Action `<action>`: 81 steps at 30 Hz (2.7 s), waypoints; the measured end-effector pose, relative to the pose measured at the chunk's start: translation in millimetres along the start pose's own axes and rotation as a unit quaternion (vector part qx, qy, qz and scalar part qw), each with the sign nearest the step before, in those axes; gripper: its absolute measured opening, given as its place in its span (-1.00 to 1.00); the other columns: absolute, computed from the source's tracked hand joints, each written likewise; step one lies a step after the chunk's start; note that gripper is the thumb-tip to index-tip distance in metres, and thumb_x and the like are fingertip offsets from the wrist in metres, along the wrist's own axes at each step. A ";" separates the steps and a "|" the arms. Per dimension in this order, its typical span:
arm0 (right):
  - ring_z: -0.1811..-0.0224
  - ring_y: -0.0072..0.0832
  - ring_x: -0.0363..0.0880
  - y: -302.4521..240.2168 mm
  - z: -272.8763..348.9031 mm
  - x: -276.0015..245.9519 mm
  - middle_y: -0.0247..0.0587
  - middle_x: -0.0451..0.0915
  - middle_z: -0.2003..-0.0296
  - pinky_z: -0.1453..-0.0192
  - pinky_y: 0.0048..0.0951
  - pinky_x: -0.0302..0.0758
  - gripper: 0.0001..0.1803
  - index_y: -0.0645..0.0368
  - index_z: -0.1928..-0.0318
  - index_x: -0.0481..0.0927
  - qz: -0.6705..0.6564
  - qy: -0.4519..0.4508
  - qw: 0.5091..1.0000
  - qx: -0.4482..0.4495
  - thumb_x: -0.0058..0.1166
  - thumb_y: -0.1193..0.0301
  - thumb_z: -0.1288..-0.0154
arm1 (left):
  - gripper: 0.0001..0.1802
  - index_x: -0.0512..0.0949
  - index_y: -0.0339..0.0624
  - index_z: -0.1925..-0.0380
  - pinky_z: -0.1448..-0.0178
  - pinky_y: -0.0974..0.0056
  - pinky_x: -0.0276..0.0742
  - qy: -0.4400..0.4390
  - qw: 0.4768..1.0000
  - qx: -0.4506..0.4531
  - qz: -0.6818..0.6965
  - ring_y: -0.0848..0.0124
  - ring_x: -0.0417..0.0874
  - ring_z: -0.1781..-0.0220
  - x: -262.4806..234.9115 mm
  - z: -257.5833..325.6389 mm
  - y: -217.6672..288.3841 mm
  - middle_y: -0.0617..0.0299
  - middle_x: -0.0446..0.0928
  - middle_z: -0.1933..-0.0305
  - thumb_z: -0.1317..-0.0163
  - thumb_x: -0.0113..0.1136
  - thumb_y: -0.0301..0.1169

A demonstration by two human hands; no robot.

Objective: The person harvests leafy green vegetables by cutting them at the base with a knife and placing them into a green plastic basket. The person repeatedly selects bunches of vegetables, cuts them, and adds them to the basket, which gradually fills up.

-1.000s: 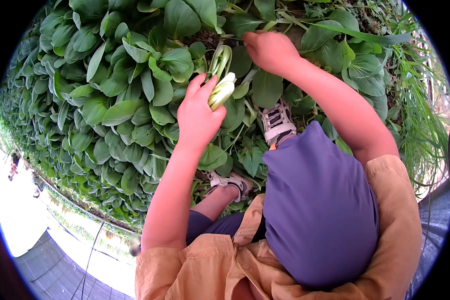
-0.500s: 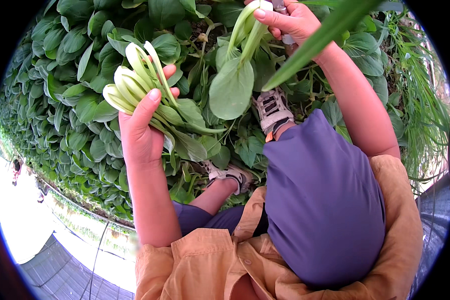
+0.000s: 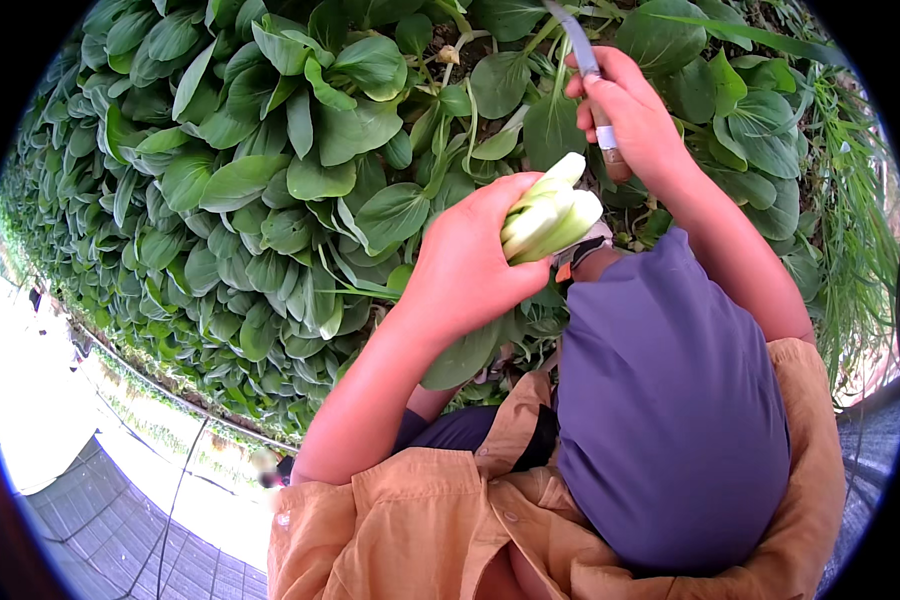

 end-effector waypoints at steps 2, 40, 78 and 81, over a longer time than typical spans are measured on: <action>0.27 -0.23 0.57 3.1 -5.6 11.4 -0.06 0.56 0.19 0.12 -0.27 0.54 -0.66 0.20 -0.10 0.47 0.191 -0.074 0.974 -0.103 -0.12 0.33 -0.41 | -0.27 0.42 -0.19 -0.18 -0.10 0.19 0.57 0.048 0.970 0.115 -0.206 0.13 0.66 -0.02 -11.6 -2.7 16.4 0.04 0.53 -0.16 0.15 0.31 -0.50; 0.11 0.05 0.62 -6.0 -77.6 116.2 0.10 0.58 0.08 0.05 -0.05 0.57 -0.64 0.23 -0.02 0.50 0.441 -0.095 0.862 -0.232 -0.11 0.55 -0.18 | -0.25 0.47 0.03 -0.22 -0.10 0.12 0.56 0.132 0.905 -0.046 -0.403 0.06 0.61 -0.09 -162.3 -1.9 -34.3 0.13 0.20 -0.49 0.14 0.26 -0.47; 0.17 0.16 0.56 18.7 -109.6 170.2 0.21 0.59 0.25 0.10 0.08 0.45 -0.78 0.25 0.13 0.45 0.337 -0.134 0.921 -0.143 -0.21 0.37 -0.40 | -0.26 0.42 -0.19 -0.18 0.11 0.15 0.61 0.171 0.874 -0.070 -0.449 0.15 0.67 0.12 -133.2 28.5 -98.2 0.20 0.25 -0.45 0.16 0.29 -0.47; 0.20 0.18 0.55 10.1 -109.6 166.9 0.18 0.59 0.33 0.13 0.08 0.46 -0.78 0.25 0.15 0.44 0.279 -0.089 0.929 -0.225 -0.16 0.34 -0.41 | -0.27 0.43 -0.22 -0.17 0.11 0.14 0.61 0.179 0.866 -0.068 -0.461 0.15 0.68 0.13 -132.4 29.2 -95.7 0.18 0.27 -0.43 0.17 0.29 -0.48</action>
Point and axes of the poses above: each hand's wrist, its own z-axis away from the middle knuckle, its own x-axis out of the palm, y = z × x, the point moved 4 cm from there along -z, towards the middle knuckle
